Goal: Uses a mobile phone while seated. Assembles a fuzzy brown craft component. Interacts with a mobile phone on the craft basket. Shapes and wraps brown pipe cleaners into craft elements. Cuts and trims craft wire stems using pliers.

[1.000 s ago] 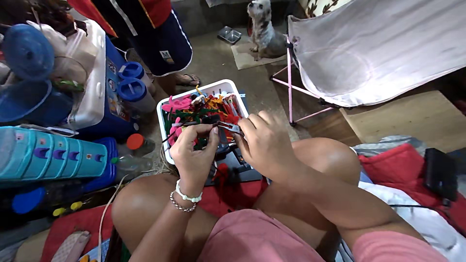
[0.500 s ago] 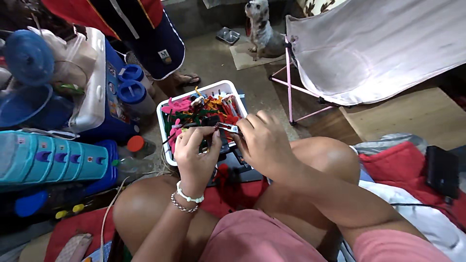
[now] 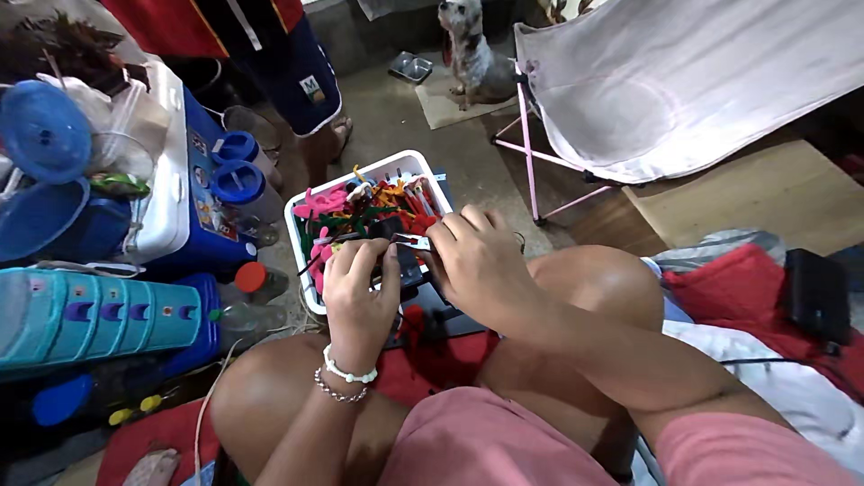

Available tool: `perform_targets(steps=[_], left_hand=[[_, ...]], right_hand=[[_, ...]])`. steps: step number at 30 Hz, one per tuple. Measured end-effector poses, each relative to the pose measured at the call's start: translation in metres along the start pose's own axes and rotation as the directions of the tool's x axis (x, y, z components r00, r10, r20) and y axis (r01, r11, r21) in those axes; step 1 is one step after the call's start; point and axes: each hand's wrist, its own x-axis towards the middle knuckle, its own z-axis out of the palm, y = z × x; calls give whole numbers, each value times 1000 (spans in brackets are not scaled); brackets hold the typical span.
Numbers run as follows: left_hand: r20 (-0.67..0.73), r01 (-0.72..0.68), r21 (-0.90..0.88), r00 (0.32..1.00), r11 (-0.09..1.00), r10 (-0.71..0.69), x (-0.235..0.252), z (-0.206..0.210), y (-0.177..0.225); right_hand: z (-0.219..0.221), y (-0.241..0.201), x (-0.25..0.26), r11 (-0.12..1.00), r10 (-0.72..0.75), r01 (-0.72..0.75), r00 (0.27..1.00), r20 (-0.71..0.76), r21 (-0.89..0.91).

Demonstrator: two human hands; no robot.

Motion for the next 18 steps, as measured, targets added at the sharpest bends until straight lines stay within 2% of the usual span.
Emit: perform_targets(steps=[13, 18], left_hand=[[-2, 4, 0, 1000, 1000, -4, 1, 0, 1], [79, 2, 46, 997, 999, -6, 1, -3, 1]], right_hand=[[0, -1, -1, 999, -11, 8, 999, -49, -50], [0, 0, -1, 997, -21, 18, 999, -41, -76]])
